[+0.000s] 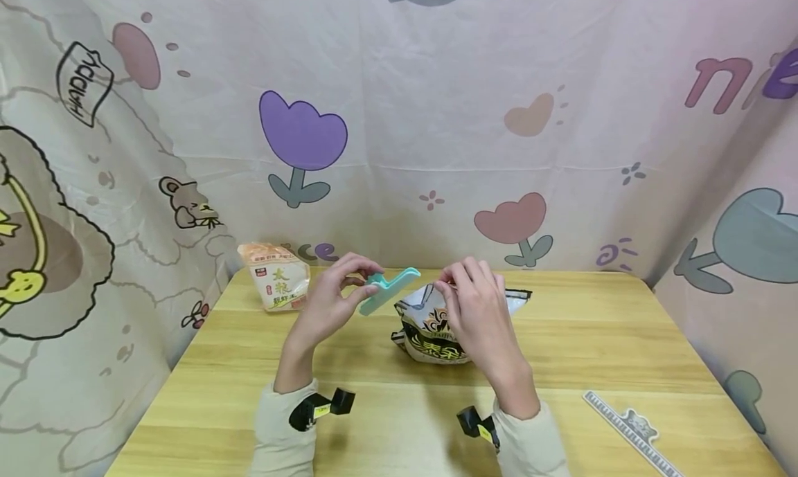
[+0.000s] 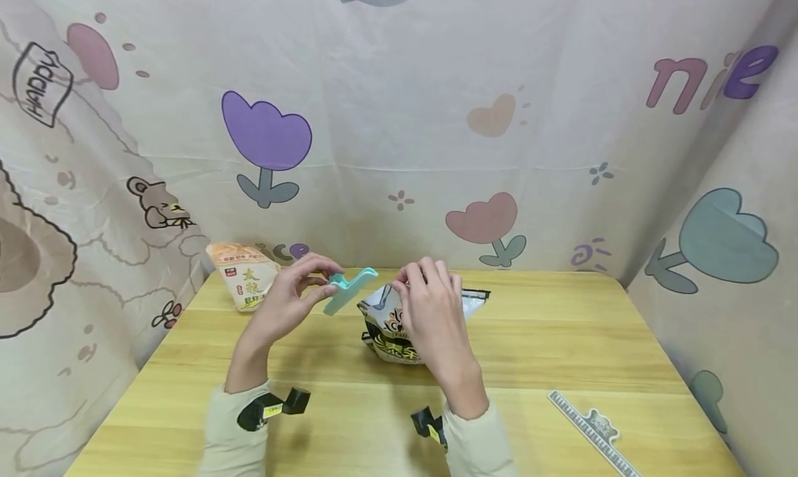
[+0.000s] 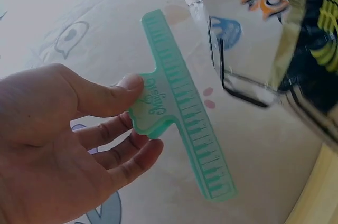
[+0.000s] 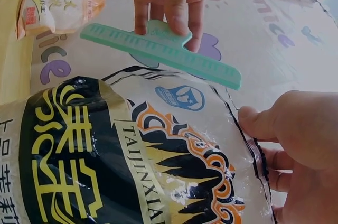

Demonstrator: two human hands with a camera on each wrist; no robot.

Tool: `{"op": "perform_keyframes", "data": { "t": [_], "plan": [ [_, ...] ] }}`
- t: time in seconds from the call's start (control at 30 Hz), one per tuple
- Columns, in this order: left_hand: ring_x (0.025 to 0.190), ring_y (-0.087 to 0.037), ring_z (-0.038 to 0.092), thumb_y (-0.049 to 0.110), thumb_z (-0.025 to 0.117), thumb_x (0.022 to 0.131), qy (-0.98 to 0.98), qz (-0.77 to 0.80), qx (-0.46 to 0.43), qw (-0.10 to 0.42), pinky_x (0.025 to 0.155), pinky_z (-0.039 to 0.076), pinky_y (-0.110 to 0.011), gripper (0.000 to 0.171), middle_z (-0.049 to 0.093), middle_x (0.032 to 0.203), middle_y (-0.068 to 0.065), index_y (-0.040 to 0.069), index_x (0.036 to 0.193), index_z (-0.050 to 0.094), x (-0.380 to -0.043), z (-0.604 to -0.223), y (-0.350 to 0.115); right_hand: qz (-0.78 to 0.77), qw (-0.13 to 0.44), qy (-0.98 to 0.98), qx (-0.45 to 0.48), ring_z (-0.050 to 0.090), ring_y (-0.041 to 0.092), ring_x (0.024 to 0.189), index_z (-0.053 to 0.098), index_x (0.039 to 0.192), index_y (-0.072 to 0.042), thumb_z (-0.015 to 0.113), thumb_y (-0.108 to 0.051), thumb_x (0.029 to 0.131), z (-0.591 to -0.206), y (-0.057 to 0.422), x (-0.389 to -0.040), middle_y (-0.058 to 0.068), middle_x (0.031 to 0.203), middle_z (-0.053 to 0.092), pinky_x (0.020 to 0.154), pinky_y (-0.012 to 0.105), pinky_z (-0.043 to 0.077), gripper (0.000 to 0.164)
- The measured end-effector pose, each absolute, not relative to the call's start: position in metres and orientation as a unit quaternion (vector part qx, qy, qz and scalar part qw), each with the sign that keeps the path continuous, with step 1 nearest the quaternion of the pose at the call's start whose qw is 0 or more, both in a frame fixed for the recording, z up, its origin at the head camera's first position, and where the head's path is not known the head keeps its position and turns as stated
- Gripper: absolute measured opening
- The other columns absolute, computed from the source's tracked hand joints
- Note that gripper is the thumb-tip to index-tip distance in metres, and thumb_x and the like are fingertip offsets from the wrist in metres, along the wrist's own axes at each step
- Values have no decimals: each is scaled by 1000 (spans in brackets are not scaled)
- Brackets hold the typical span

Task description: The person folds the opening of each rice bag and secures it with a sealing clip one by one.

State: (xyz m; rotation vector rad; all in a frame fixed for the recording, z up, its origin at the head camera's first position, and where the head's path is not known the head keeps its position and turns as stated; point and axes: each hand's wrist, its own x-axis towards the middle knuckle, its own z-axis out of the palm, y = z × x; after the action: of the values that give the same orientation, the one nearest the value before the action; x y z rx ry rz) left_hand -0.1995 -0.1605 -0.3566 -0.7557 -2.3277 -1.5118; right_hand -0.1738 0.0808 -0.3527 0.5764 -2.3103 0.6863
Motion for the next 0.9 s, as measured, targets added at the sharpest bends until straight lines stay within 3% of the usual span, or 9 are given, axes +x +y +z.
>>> {"op": "perform_keyframes", "data": {
  "t": [0.23,0.53,0.77,0.9],
  "plan": [
    [94,-22,57,1,66,86,-791,-532,-276,128,82,51,-39,21,61,105,-7,5,106,65,-197,-352,-149,275,323,-878,222,40,13,82,61,92,-16,60,-23,93,-351,85,-174,-8,90,51,76,34,31,7],
    [92,-17,59,8,70,84,-781,-538,-275,159,78,50,-30,21,64,103,-1,8,105,68,-203,-364,-143,278,316,-879,225,39,13,81,62,91,-16,60,-22,94,-351,87,-175,-8,90,51,74,33,29,7],
    [88,-27,60,-3,69,81,-767,-542,-285,191,77,50,-40,19,66,99,-11,-2,100,69,-190,-348,-134,283,310,-879,225,39,12,82,63,92,-16,60,-23,94,-352,87,-175,-9,90,50,73,32,29,8],
    [88,-27,61,-3,71,79,-766,-542,-282,202,76,50,-43,18,67,98,-11,-2,97,70,-189,-347,-132,288,307,-878,227,39,12,82,63,92,-16,61,-21,93,-351,88,-174,-10,90,50,73,32,29,6]
  ]
}}
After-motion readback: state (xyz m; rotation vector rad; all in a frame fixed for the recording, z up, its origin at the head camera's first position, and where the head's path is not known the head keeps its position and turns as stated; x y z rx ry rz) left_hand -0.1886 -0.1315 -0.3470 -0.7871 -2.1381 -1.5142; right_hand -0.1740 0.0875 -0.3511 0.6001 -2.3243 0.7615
